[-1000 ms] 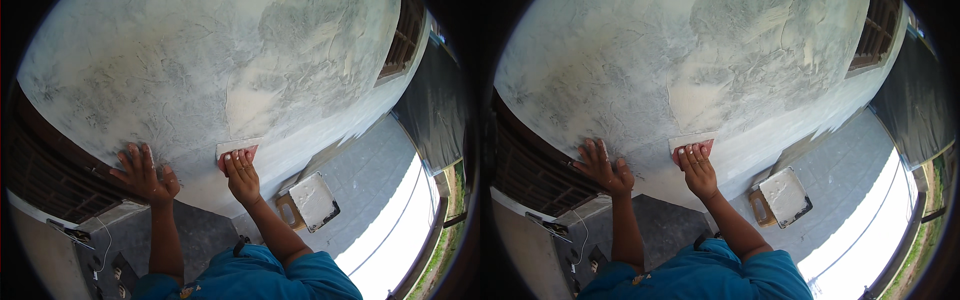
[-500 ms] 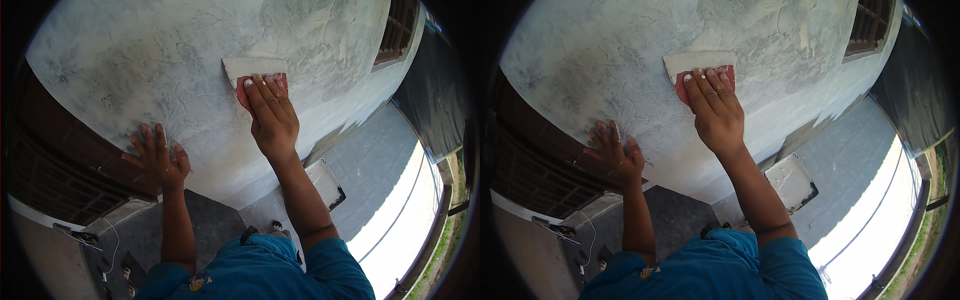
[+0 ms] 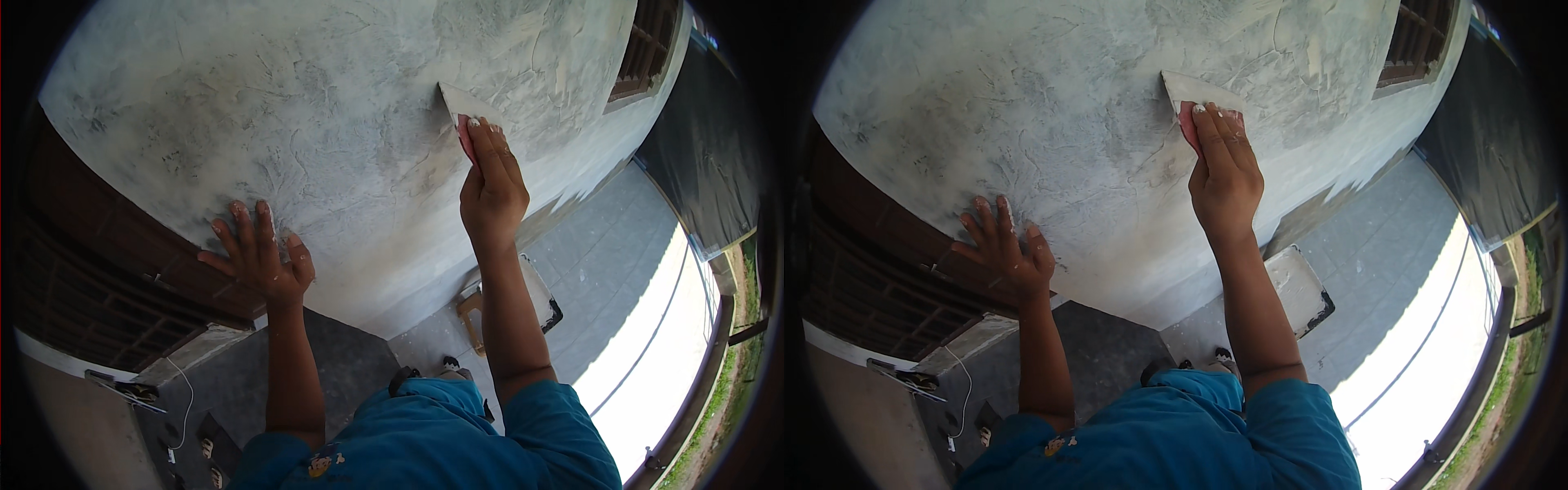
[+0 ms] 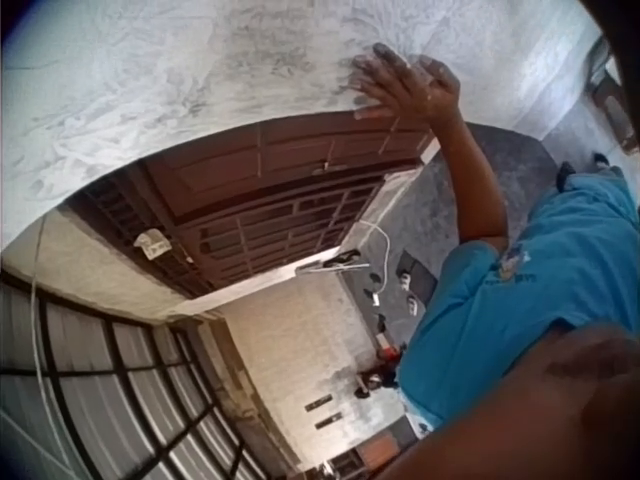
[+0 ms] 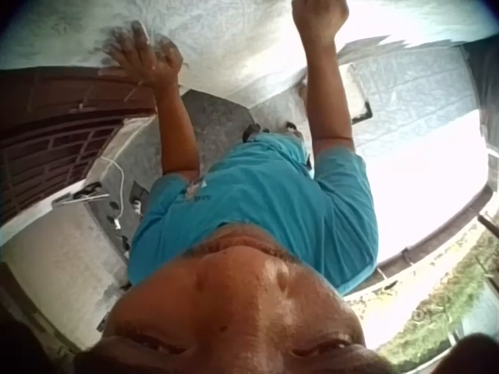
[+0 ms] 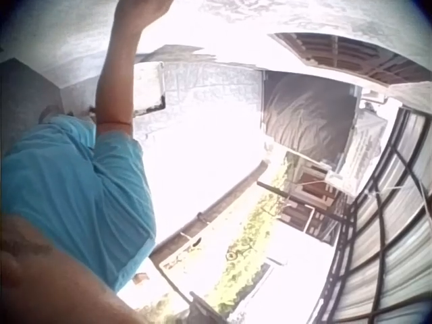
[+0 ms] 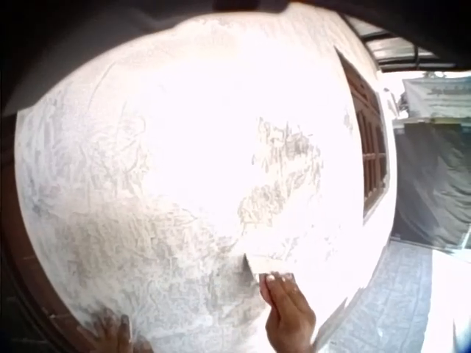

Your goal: Applying a layer of white plaster or wall putty to an exterior wall using a scraper.

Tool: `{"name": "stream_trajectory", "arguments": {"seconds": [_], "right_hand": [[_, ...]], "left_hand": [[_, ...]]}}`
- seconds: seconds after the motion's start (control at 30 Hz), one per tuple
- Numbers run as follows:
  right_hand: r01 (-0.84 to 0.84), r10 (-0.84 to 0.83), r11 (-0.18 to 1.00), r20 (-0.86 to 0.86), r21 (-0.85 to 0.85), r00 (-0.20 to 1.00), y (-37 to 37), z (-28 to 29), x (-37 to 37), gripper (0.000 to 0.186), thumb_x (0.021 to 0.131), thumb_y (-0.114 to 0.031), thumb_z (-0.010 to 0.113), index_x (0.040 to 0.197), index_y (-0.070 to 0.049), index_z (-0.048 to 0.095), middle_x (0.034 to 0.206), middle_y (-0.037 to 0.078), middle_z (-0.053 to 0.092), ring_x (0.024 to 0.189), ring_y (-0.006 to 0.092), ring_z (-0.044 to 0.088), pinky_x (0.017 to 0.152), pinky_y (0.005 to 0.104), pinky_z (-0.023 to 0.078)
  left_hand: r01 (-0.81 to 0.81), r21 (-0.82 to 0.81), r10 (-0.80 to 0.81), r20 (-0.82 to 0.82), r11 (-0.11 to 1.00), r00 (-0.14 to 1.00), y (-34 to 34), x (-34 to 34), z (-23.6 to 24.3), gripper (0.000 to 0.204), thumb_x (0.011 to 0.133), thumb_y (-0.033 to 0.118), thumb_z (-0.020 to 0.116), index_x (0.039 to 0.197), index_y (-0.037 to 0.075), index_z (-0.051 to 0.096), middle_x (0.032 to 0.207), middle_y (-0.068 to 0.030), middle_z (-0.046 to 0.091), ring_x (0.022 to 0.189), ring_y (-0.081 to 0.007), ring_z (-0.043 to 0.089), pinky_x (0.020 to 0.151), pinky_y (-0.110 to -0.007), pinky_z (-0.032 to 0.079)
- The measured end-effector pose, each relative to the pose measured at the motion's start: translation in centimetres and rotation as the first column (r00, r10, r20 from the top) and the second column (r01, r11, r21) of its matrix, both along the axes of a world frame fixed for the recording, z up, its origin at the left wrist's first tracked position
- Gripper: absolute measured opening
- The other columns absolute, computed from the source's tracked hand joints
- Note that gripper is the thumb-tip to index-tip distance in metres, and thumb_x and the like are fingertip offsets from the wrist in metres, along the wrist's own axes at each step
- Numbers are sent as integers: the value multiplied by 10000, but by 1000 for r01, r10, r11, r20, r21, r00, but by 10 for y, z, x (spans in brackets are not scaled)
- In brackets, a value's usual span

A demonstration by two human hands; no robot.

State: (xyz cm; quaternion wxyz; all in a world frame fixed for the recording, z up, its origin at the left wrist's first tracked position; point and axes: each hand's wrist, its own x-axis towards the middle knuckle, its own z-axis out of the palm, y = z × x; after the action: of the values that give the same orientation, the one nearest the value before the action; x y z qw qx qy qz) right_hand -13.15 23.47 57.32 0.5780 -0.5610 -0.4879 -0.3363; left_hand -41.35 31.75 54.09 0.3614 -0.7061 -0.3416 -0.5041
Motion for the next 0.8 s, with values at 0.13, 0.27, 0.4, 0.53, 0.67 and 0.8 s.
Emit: {"name": "stream_trajectory", "arguments": {"seconds": [0.13, 0.27, 0.4, 0.53, 0.67, 0.8], "right_hand": [[-162, 158, 979, -39, -124, 987, 0, -62, -40, 421, 792, 97, 606, 1189, -24, 678, 1215, 154, 678, 1155, 320, 639, 1023, 424, 494], [-263, 239, 935, -124, -240, 963, -28, -76, -58, 425, 787, 105, 601, 1185, -23, 677, 1201, 162, 682, 1139, 320, 651, 1001, 422, 511], [-152, 118, 985, -317, -84, 941, -24, -34, -15, 469, 800, 115, 511, 1222, -21, 663, 1172, 174, 695, 1115, 321, 667, 964, 384, 533], [-116, 72, 988, -346, -106, 935, 2, -37, 10, 508, 826, 72, 524, 1321, -15, 589, 1283, 220, 627, 1168, 347, 633, 952, 379, 534], [-167, 128, 957, -172, -238, 977, -5, -81, -54, 570, 810, 70, 563, 1376, 10, 525, 1371, 238, 556, 1270, 392, 545, 1047, 409, 476], [-480, 296, 834, -512, -273, 807, -43, -71, -69, 456, 831, 74, 514, 1272, 32, 621, 1119, 197, 706, 1041, 281, 700, 905, 333, 538]], "left_hand": [[-26, 0, 26, -6, 1000, 1000, 3, 0, -4, 538, 979, 370, 370, 1368, 61, 574, 1539, -164, 409, 1514, -365, 161, 1165, -621, -117], [-25, -7, 25, -2, 1000, 1000, 1, -2, -3, 540, 976, 371, 379, 1374, 59, 569, 1534, -168, 414, 1511, -368, 169, 1168, -620, -111], [-48, 11, 48, -9, 999, 999, 1, -2, -3, 527, 980, 356, 387, 1377, 59, 566, 1528, -172, 421, 1509, -372, 177, 1174, -621, -86], [-30, 34, 30, 4, 999, 1000, 3, 2, -2, 507, 978, 323, 402, 1376, 55, 566, 1525, -183, 423, 1504, -378, 191, 1183, -616, -53], [-5, 42, 5, 5, 999, 1000, 3, 3, -4, 502, 970, 303, 420, 1379, 49, 562, 1528, -188, 416, 1501, -382, 201, 1187, -610, -34], [-48, 40, 49, -20, 998, 999, -1, -7, -3, 504, 970, 301, 429, 1386, 46, 555, 1533, -189, 410, 1500, -385, 202, 1189, -605, -21]]}}
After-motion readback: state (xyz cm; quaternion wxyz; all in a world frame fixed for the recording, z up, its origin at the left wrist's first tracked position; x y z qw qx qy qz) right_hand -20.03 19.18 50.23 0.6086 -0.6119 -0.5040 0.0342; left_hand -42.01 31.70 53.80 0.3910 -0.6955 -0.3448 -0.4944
